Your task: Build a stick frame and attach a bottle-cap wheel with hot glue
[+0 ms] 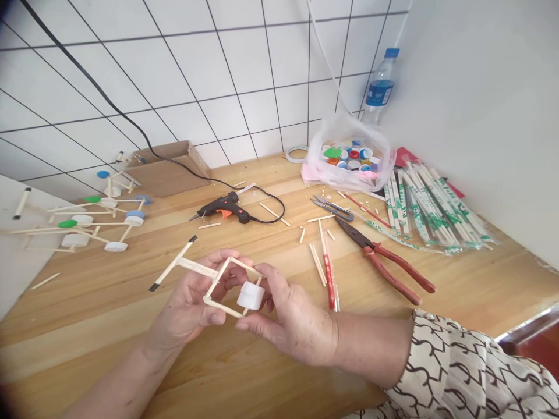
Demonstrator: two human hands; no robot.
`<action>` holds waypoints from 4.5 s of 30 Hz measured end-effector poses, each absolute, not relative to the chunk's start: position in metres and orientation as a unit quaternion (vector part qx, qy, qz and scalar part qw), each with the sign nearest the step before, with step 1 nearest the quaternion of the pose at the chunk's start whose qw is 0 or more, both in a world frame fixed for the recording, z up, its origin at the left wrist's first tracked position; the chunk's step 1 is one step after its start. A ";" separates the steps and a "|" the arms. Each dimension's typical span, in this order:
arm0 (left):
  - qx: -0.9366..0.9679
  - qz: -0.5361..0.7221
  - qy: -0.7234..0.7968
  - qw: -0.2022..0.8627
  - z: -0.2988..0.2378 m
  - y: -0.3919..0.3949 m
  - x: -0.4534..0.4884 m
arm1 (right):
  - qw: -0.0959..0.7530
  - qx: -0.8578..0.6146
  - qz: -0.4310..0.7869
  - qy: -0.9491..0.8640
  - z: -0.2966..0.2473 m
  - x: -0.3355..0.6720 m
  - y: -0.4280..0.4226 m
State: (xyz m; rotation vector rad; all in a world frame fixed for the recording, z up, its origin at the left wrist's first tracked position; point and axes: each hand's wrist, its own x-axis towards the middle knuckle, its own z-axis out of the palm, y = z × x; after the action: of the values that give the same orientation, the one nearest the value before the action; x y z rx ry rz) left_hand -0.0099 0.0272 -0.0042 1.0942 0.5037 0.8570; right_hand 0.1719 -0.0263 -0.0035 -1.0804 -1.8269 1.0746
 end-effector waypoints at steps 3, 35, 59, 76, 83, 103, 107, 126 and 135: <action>0.501 0.390 0.224 0.740 -0.005 0.027 -0.010 | 0.371 -0.423 0.412 -0.716 -0.003 0.172 -0.027; 0.456 0.394 0.248 0.759 -0.012 0.016 -0.003 | 0.384 -0.423 0.437 -0.695 0.000 0.169 -0.027; 0.467 0.393 0.271 0.744 -0.003 0.025 -0.009 | 0.416 -0.407 0.613 -0.534 0.006 0.169 -0.024; 0.455 0.361 0.240 0.778 -0.006 0.027 -0.009 | 0.427 -0.435 0.301 -0.733 -0.002 0.172 -0.029; 0.452 0.343 0.235 0.789 -0.008 0.023 -0.008 | 0.415 -0.402 0.201 -0.791 -0.002 0.171 -0.028; 0.437 0.309 0.214 0.817 -0.009 0.024 -0.003 | 0.418 -0.358 0.167 -0.818 -0.001 0.170 -0.026; 0.441 0.306 0.227 0.813 -0.008 0.023 -0.002 | 0.428 -0.353 0.166 -0.815 -0.002 0.170 -0.026; 0.439 0.326 0.229 0.806 -0.009 0.022 -0.001 | 0.435 -0.352 0.177 -0.810 -0.004 0.170 -0.026; 0.449 0.319 0.230 0.802 -0.007 0.022 0.000 | 0.433 -0.352 0.177 -0.810 -0.005 0.169 -0.026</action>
State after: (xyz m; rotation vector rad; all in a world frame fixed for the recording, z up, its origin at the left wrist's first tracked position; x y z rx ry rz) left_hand 0.0000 0.0215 -0.0074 0.9614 0.4939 0.6833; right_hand 0.1693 -0.0263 -0.0048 -0.8778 -2.0187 0.4409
